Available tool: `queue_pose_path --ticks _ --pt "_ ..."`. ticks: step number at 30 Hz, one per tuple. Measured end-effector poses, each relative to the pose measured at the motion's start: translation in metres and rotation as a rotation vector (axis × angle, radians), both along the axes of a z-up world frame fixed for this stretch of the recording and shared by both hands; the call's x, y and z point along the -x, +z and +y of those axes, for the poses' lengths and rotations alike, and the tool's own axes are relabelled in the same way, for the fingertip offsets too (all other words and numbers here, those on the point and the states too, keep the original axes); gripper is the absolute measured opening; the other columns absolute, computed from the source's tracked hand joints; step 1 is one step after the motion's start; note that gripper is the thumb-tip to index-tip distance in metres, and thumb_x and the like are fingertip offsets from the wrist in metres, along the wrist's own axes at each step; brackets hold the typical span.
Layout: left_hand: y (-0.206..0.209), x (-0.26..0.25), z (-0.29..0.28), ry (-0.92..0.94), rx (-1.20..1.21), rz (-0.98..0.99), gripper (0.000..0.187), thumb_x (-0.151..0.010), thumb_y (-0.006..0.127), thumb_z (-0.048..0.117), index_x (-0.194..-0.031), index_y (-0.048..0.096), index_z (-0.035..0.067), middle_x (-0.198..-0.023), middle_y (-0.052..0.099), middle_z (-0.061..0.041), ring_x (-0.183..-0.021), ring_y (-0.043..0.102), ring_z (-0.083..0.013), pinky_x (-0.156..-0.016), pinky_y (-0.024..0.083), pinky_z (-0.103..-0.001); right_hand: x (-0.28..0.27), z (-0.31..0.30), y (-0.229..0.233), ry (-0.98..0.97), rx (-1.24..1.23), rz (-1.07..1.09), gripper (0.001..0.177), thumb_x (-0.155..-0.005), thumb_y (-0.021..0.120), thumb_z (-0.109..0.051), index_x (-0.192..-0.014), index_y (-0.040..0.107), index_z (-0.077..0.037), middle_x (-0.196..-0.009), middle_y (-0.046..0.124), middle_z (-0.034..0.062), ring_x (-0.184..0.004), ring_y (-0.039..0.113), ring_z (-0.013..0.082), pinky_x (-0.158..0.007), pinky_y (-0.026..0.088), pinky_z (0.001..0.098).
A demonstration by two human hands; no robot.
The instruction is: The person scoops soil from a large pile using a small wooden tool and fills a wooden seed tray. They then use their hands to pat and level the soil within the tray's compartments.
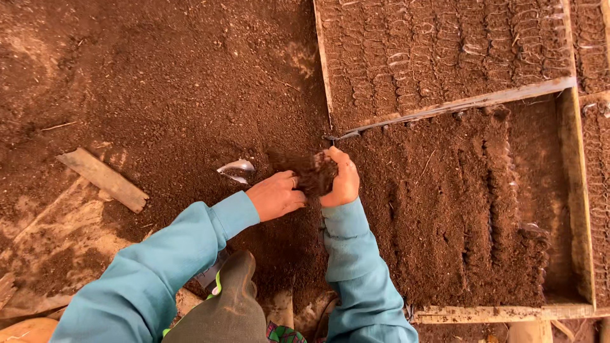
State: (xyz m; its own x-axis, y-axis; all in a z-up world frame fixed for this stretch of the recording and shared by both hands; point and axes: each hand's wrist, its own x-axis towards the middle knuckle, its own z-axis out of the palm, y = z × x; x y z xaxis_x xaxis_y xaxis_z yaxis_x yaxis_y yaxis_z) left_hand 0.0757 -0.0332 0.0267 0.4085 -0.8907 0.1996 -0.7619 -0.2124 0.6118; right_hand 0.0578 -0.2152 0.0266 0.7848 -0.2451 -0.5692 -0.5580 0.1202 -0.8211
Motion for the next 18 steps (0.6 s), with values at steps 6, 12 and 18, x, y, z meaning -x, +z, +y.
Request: queue_pose_path --ticks 6,12,18 --pt "-0.005 0.019 0.004 0.077 0.009 -0.228 0.013 -0.094 0.06 0.019 -0.087 0.068 0.012 -0.087 0.071 -0.016 -0.091 0.067 -0.0291 -0.094 0.052 -0.043 -0.004 -0.002 -0.022 0.286 0.411 -0.078 0.064 -0.102 0.036 -0.056 -0.143 0.037 -0.007 -0.141 0.046 0.0265 -0.132 0.042 0.0476 -0.107 0.035 0.0641" --pt "-0.009 0.018 0.009 0.072 0.15 0.019 0.01 -0.092 0.065 0.015 -0.097 0.07 0.008 -0.105 0.069 -0.015 -0.1 0.066 -0.0311 -0.102 0.047 -0.045 -0.034 0.018 -0.048 0.194 -0.081 0.107 0.062 -0.09 0.066 -0.052 -0.137 0.06 -0.012 -0.147 0.047 0.013 -0.142 0.034 0.0366 -0.12 0.027 0.0506" --pt "-0.039 0.022 0.002 0.048 0.03 -0.106 0.015 -0.093 0.063 0.015 -0.083 0.068 0.005 -0.082 0.066 -0.018 -0.084 0.066 -0.0314 -0.088 0.055 -0.042 0.013 0.009 0.02 0.258 0.22 -0.234 0.04 -0.1 0.043 -0.031 -0.121 0.066 -0.007 -0.124 0.062 0.0158 -0.123 0.053 0.0338 -0.107 0.041 0.0446"
